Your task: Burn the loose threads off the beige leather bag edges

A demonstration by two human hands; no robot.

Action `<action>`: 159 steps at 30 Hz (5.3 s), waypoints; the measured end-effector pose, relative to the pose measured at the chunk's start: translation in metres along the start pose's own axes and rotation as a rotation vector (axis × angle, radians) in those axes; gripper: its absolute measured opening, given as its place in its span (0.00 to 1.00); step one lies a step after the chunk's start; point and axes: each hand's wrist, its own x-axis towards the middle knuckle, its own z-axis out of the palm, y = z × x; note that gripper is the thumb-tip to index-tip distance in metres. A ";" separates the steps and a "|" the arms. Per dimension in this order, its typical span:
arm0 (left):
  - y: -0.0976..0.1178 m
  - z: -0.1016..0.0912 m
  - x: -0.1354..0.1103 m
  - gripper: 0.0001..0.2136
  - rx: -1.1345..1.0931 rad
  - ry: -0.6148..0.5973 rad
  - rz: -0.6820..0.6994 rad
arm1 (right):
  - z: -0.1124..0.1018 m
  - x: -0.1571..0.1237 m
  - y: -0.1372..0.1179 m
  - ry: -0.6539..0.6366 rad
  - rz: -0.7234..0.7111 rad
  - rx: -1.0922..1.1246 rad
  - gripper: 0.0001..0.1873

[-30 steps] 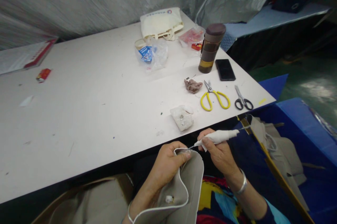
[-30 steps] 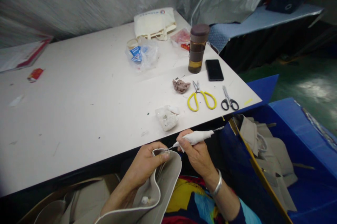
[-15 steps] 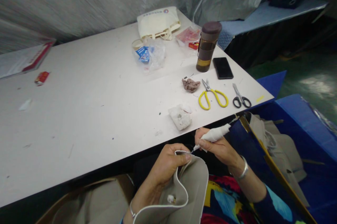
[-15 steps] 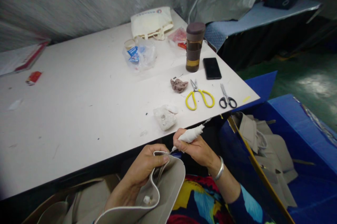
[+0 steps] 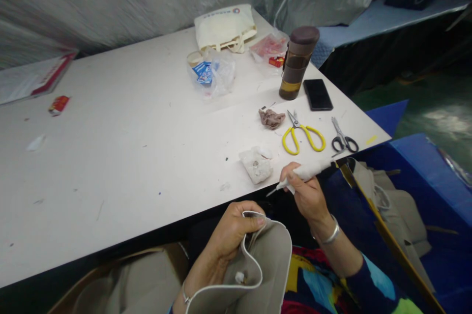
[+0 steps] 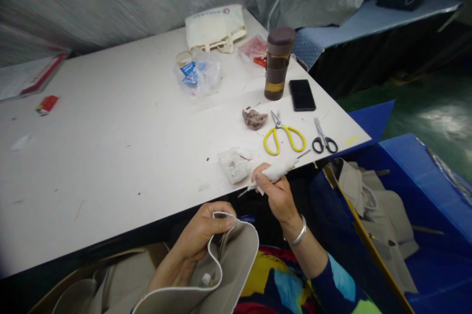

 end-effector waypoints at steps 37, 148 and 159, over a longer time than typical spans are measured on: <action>-0.004 -0.021 0.001 0.21 -0.184 0.118 0.037 | 0.012 0.012 -0.026 0.047 -0.294 -0.491 0.09; -0.015 0.004 -0.033 0.14 0.257 0.215 0.258 | 0.035 -0.081 -0.042 -0.127 0.117 -0.080 0.12; -0.013 0.006 -0.034 0.11 0.331 0.242 0.272 | 0.035 -0.080 -0.041 -0.125 0.119 -0.087 0.11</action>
